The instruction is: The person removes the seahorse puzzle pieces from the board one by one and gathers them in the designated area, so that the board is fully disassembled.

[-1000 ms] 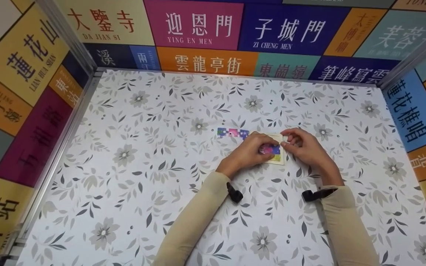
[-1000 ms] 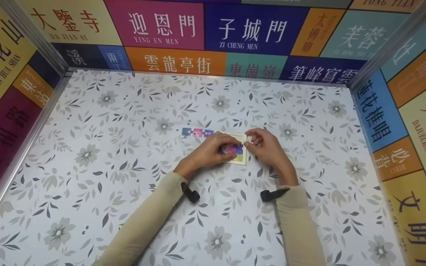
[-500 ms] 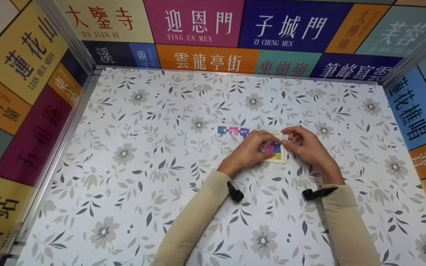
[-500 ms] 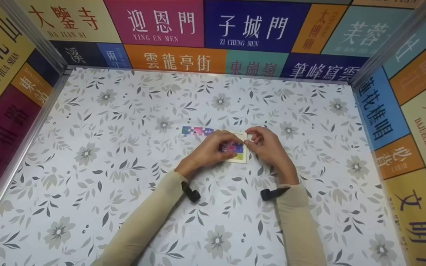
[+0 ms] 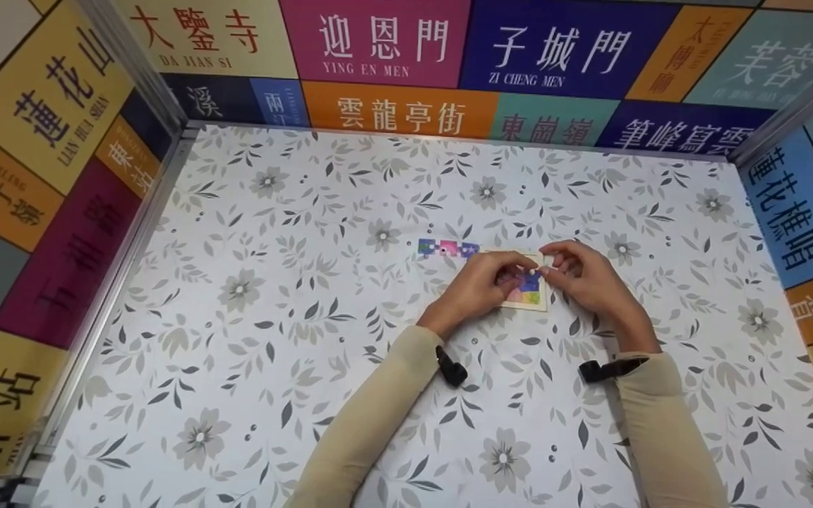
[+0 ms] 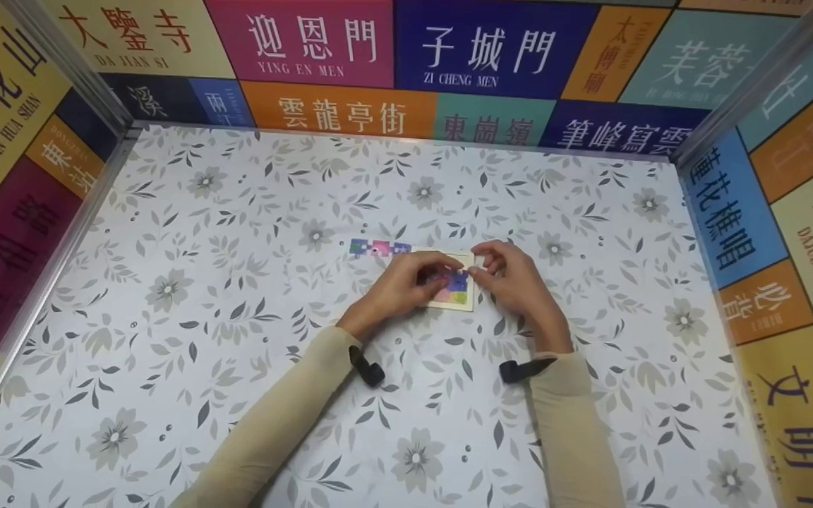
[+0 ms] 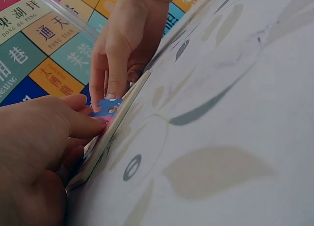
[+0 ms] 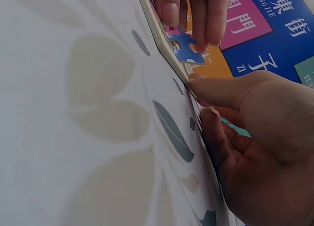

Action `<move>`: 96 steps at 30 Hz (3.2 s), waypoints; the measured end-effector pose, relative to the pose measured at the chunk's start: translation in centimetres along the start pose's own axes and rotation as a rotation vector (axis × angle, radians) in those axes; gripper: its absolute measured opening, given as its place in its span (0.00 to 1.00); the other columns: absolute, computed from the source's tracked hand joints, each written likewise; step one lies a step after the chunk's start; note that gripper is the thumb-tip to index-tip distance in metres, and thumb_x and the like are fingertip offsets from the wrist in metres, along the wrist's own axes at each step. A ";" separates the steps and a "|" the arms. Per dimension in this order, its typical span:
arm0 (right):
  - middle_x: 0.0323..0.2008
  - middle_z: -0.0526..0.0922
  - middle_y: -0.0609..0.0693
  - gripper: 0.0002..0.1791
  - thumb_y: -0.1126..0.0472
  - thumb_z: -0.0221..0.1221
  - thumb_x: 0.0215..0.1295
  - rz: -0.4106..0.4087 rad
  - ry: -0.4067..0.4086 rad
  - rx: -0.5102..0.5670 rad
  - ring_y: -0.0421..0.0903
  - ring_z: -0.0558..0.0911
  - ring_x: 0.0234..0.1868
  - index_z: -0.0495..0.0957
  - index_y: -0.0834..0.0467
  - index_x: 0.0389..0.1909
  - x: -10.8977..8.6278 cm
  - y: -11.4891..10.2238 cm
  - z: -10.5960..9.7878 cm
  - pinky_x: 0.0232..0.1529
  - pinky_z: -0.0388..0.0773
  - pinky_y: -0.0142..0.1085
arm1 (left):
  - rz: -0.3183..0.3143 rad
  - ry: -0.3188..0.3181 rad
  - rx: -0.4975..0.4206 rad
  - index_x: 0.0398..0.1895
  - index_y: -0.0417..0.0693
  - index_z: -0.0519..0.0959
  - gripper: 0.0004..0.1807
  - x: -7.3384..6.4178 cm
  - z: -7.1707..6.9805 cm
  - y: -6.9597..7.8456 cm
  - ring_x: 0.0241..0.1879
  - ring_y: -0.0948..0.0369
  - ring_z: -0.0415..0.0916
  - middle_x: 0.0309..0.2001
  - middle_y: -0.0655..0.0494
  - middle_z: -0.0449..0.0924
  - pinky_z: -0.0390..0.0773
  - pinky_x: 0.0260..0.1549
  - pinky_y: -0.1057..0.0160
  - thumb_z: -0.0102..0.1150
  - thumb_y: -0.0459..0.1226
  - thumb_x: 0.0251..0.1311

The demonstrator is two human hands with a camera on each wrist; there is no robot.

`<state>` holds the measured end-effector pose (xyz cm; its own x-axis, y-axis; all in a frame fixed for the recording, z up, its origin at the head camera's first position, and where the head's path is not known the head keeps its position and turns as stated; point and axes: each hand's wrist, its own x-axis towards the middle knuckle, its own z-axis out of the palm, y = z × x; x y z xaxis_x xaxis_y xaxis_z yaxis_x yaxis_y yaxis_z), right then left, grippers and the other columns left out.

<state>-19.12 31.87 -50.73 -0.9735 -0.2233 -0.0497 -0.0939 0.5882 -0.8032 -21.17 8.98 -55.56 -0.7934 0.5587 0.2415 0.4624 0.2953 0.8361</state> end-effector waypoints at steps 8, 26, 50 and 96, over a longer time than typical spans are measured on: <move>0.46 0.79 0.63 0.21 0.68 0.67 0.74 -0.008 0.001 0.015 0.44 0.78 0.39 0.79 0.69 0.65 -0.1 0.0 0.0 0.40 0.74 0.22 | -0.004 0.019 0.036 0.61 0.48 0.87 0.17 0.0 0.3 0.1 0.48 0.67 0.84 0.54 0.54 0.91 0.79 0.50 0.76 0.62 0.28 0.74; 0.45 0.79 0.64 0.23 0.72 0.66 0.71 -0.031 -0.002 0.024 0.42 0.77 0.38 0.79 0.70 0.65 -0.1 0.2 0.0 0.40 0.75 0.22 | 0.049 0.077 -0.046 0.62 0.43 0.85 0.16 -0.3 0.5 -0.2 0.48 0.67 0.86 0.56 0.50 0.91 0.81 0.51 0.77 0.64 0.29 0.74; 0.47 0.81 0.58 0.22 0.57 0.67 0.76 -0.051 -0.004 -0.063 0.42 0.77 0.42 0.83 0.55 0.68 1.0 3.7 0.1 0.41 0.74 0.23 | 0.033 0.224 -0.067 0.51 0.45 0.90 0.10 -2.2 -4.1 -1.6 0.46 0.66 0.90 0.48 0.53 0.94 0.86 0.49 0.71 0.72 0.31 0.68; 0.47 0.82 0.59 0.23 0.59 0.67 0.76 -0.007 0.003 -0.020 0.40 0.80 0.41 0.81 0.58 0.69 0.9 3.5 -0.2 0.42 0.76 0.21 | -0.041 0.061 0.131 0.49 0.42 0.92 0.09 -4.9 -7.5 -3.4 0.54 0.57 0.86 0.59 0.49 0.86 0.87 0.52 0.65 0.67 0.32 0.72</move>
<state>-20.35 33.88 -53.43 -0.9734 -0.2253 -0.0420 -0.1051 0.6018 -0.7917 -21.79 -0.60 -55.88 -0.8336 0.4970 0.2412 0.4735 0.4179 0.7754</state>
